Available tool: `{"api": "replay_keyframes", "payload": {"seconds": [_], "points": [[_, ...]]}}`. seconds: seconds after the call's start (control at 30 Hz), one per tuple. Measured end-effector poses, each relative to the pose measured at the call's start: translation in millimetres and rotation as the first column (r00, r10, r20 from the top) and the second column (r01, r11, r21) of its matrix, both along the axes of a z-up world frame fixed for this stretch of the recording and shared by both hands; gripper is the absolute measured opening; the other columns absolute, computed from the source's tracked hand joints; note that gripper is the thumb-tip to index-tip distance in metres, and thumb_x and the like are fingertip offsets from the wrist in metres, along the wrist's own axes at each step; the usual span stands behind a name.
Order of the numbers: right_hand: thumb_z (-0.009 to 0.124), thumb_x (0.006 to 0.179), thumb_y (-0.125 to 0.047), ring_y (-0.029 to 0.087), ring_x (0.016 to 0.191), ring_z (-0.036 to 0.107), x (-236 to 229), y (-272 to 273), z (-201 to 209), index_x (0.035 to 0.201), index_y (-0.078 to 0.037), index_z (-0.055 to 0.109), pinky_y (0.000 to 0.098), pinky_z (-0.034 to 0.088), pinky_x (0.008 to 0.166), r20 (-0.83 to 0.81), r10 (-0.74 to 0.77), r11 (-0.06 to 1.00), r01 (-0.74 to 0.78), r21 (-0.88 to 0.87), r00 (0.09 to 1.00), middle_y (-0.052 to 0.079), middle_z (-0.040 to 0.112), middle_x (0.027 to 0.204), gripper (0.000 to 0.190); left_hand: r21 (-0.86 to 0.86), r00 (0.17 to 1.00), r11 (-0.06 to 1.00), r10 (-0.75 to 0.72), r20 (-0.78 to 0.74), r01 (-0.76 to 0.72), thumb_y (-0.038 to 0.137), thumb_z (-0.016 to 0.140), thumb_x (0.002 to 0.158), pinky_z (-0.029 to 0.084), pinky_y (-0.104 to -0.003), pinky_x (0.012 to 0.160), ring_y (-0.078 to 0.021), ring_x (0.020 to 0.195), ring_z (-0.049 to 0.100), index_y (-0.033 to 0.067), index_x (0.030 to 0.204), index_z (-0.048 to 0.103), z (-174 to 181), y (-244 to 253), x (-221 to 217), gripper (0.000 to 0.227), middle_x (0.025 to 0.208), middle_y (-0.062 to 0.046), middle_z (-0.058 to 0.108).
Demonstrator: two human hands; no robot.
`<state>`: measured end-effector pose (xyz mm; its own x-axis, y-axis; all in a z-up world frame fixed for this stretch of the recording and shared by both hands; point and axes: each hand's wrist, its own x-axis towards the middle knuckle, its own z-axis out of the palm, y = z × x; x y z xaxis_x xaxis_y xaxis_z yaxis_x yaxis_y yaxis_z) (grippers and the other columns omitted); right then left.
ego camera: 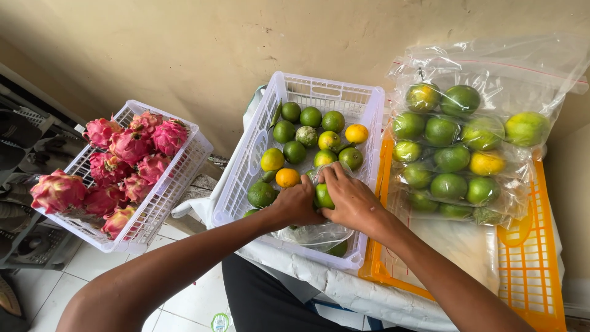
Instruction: Packing limes from a plastic crate into a zip-lock plastic bag.
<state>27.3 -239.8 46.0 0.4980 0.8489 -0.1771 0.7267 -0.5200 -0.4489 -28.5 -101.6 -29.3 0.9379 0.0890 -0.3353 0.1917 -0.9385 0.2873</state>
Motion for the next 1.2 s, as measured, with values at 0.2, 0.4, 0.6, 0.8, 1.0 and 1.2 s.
{"api": "replay_keyframes", "payload": {"seconds": [0.2,0.4,0.6,0.8,1.0,1.2], "points": [[0.064,0.078,-0.001,0.050,0.116,0.052,1,-5,0,0.126,-0.003,0.039,0.0603,0.048,0.090,0.011,0.141,0.990,-0.141,-0.023,0.990,0.022,0.046,0.131,0.054,0.053,0.999,0.998,-0.031,-0.031,0.033,0.070,0.066,0.062,0.055,-0.048,0.079,-0.0393,0.091,0.069,-0.0039,0.107,0.039,23,2,-2,0.090,0.092,-0.019,0.067],[0.073,0.076,-0.016,0.039,0.121,0.048,2,-5,17,0.136,-0.008,0.041,0.0571,0.047,0.091,-0.061,0.168,0.981,-0.173,-0.084,0.984,0.014,0.050,0.136,0.069,-0.263,0.999,0.964,-0.029,-0.024,0.022,0.056,0.076,0.065,0.053,-0.051,0.082,-0.0468,0.094,0.065,-0.0013,0.104,0.033,4,27,-7,0.081,0.094,-0.027,0.064],[0.072,0.081,-0.021,0.042,0.115,0.054,2,-3,0,0.135,0.000,0.044,0.0526,0.051,0.086,-0.040,0.112,0.994,-0.111,0.008,0.993,0.023,0.055,0.123,0.065,-0.299,0.993,0.947,-0.111,0.044,0.120,0.050,0.079,0.068,0.054,-0.049,0.078,-0.0465,0.090,0.066,0.0008,0.103,0.030,-11,27,-4,0.077,0.091,-0.030,0.062],[0.078,0.066,-0.020,0.037,0.110,0.058,21,-6,-31,0.114,-0.013,0.051,0.0481,0.053,0.087,-0.037,0.051,0.978,-0.043,0.203,0.998,0.012,0.057,0.115,0.055,-0.185,0.989,0.974,-0.141,-0.052,0.129,0.060,0.076,0.066,0.055,-0.048,0.078,-0.0437,0.093,0.067,0.0018,0.108,0.031,26,25,-3,0.084,0.094,-0.027,0.063],[0.070,0.070,-0.003,0.041,0.113,0.057,16,-6,-24,0.123,-0.003,0.051,0.0499,0.052,0.089,0.049,0.171,0.974,-0.176,0.141,0.984,0.018,0.057,0.122,0.056,0.030,0.964,0.980,-0.189,-0.189,0.198,0.062,0.077,0.060,0.056,-0.046,0.079,-0.0392,0.092,0.068,0.0011,0.114,0.034,39,28,3,0.092,0.097,-0.023,0.065],[0.071,0.073,-0.001,0.036,0.117,0.055,22,-6,-19,0.129,-0.006,0.051,0.0468,0.049,0.094,0.060,0.221,0.972,-0.224,0.068,0.974,0.013,0.058,0.127,0.059,0.086,0.971,0.981,-0.154,-0.183,0.172,0.068,0.072,0.060,0.056,-0.046,0.078,-0.0355,0.087,0.070,0.0039,0.120,0.036,41,33,2,0.095,0.095,-0.019,0.066]]}}
